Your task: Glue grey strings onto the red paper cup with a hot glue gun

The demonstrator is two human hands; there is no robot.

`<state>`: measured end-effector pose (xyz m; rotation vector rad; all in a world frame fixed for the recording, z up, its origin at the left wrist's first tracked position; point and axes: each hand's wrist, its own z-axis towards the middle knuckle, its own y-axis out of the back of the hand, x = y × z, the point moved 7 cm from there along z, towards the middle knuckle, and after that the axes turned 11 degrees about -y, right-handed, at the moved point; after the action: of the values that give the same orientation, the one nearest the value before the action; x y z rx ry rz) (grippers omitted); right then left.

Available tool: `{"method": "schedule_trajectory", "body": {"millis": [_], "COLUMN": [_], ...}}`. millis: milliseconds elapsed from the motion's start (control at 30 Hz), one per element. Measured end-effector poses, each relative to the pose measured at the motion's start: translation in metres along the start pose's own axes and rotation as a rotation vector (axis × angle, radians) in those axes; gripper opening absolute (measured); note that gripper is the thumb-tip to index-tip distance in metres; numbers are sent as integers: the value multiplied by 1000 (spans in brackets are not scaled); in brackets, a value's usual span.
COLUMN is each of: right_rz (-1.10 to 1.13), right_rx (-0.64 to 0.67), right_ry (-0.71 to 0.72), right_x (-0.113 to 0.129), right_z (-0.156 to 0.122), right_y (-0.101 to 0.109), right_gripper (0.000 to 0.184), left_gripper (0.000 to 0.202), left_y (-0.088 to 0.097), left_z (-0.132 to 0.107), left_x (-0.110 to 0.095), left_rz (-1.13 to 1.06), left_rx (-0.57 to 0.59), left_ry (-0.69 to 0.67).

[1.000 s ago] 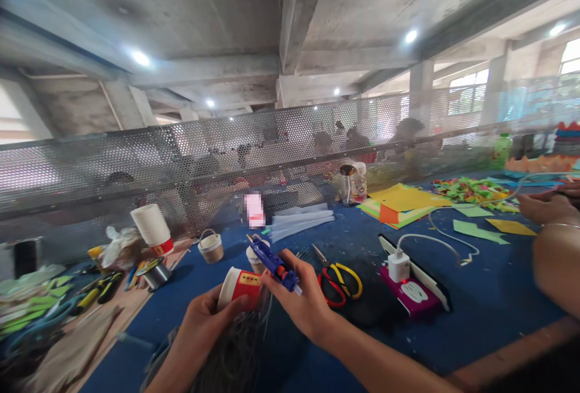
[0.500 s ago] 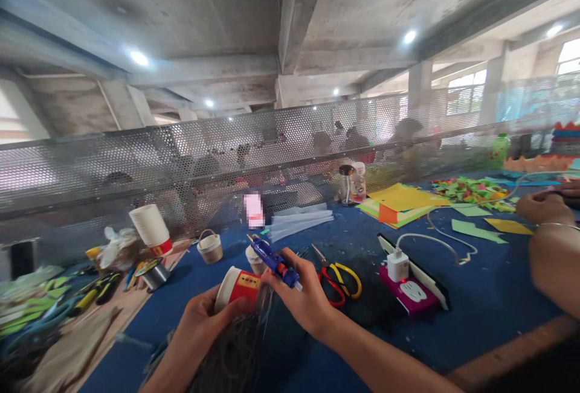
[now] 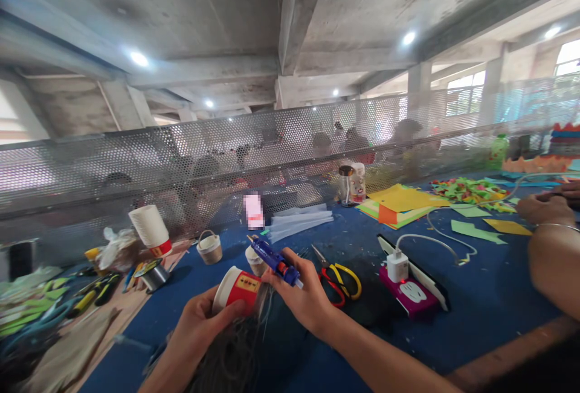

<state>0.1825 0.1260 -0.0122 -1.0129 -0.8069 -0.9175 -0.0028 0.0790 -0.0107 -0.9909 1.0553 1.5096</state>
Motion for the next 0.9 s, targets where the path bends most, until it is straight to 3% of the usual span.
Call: {"method": "schedule_trajectory", "body": {"millis": [300,533,800,900], "right_rz": [33,86,112,174], "right_rx": [38,-35,45,33], "right_ry": [-58,-40,-87,-126], "right_x": [8,6,3,5], "right_z": [4,2,5,5], "right_y": [-6,-3,-6,-7], "right_gripper": [40,52,37,42], "left_gripper": [42,42,43,41], "left_y": [0,-2,-4,-3], "left_z": [-2,-6,-9,-8], "left_x": [-4,-11,-19,-19], "left_rz": [-33,-89,-126,-103], "left_rx": [14,-31,-23,-16], "left_ry": [-19,-5,8,1]}}
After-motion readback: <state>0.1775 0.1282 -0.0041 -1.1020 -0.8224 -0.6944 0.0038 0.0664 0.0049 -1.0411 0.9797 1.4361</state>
